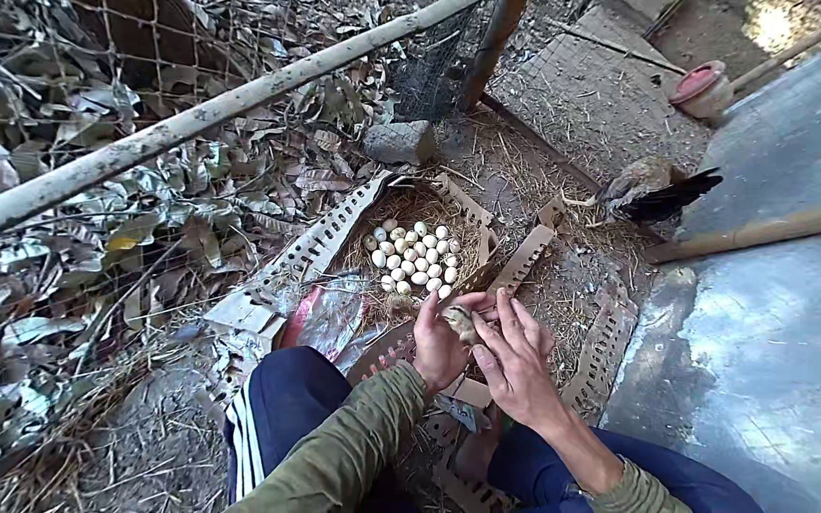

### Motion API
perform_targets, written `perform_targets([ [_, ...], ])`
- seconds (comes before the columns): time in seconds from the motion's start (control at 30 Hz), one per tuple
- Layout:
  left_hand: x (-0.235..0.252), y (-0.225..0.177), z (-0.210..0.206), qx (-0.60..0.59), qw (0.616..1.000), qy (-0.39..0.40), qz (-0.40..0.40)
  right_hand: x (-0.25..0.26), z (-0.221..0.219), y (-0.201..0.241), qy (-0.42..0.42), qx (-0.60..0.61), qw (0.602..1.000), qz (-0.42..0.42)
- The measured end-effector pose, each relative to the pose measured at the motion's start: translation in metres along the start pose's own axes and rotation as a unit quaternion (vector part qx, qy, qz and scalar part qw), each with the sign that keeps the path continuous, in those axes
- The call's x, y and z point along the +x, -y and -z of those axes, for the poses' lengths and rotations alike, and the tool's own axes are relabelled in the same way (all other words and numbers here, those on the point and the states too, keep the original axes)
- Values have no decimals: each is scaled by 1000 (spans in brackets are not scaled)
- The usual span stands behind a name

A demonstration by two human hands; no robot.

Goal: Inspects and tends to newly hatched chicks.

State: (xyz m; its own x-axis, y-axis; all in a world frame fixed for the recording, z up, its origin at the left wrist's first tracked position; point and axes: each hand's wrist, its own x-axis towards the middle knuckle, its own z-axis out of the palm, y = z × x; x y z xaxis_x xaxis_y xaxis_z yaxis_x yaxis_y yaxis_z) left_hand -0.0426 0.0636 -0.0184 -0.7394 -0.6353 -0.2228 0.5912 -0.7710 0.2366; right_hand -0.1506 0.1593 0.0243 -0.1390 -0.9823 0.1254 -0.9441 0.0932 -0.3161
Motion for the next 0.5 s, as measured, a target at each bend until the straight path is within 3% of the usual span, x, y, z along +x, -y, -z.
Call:
perform_targets([
  [0.2,-7,2,4,17,1000,-15,6,15,3,-17,-98,48,994,28],
  [0.33,-18,5,3,21,998,-30,44,42,12,-36,-114,23,993,17],
  [0.5,-35,13,7,22,996,-39,80,82,-22,-76,3,64,994,-87],
])
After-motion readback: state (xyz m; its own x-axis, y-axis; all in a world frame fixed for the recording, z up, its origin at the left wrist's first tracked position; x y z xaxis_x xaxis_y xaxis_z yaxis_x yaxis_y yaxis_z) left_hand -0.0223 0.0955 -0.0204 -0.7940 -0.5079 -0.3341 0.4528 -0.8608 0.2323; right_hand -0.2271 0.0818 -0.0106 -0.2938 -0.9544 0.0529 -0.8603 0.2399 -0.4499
